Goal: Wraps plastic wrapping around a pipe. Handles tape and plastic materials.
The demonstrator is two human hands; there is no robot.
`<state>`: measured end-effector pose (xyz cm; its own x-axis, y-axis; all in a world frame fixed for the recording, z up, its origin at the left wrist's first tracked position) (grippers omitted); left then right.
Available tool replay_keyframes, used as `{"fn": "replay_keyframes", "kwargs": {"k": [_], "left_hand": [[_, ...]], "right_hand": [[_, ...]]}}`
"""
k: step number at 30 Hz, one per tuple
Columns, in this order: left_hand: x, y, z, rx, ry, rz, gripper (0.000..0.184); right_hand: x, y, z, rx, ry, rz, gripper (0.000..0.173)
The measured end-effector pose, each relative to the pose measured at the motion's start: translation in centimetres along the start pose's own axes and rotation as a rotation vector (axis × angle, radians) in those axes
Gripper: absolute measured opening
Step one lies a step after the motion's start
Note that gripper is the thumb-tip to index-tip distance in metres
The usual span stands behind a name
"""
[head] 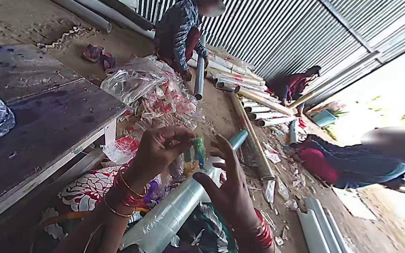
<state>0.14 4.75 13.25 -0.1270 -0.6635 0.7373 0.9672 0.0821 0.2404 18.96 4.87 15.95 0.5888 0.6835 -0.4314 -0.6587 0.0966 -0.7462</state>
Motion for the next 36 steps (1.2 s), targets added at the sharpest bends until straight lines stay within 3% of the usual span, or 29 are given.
{"fn": "replay_keyframes", "kwargs": {"k": [4,9,13,17,23,27,32,36], "left_hand": [[1.2,0.2,-0.3,-0.047,0.085,-0.081,0.022],[1.0,-0.4,-0.3,-0.050,0.004,-0.150,0.024],[0.7,0.2,-0.5,-0.087,-0.158,-0.288,0.030],[0.0,1.3,-0.7,-0.129,-0.296,-0.316,0.023],[-0.8,1.4,-0.9,0.138,-0.411,-0.412,0.021],[-1.0,1.7,-0.4,0.140,-0.492,-0.426,0.024],[-0.7,1.9,-1.0,0.091,-0.626,-0.414,0.026],[0.0,2.3,-1.2,0.049,-0.494,-0.481,0.024]], "right_hand": [[-1.2,0.0,0.5,0.188,-0.090,0.006,0.045],[-0.9,-1.2,-0.2,0.256,0.004,0.357,0.011],[0.0,-1.6,0.3,0.180,0.182,0.718,0.014],[-0.1,-1.0,0.6,0.176,0.165,0.669,0.013],[0.4,0.4,-0.1,0.002,0.312,0.844,0.035],[0.7,0.7,-0.2,0.082,0.483,0.930,0.022],[-0.6,0.4,-0.5,0.171,0.472,0.829,0.023],[-1.2,0.1,-0.7,0.260,0.452,0.780,0.025]]}}
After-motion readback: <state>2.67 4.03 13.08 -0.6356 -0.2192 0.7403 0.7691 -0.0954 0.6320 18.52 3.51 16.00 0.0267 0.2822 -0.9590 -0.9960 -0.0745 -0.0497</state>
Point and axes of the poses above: each hand's wrist, its own z-axis towards the middle knuckle, its own y-axis out of the palm, x = y × z, the point moved 4 cm from there along z, towards the middle knuckle, and after that the axes turned 6 degrees about -z, right-handed, at the moved point
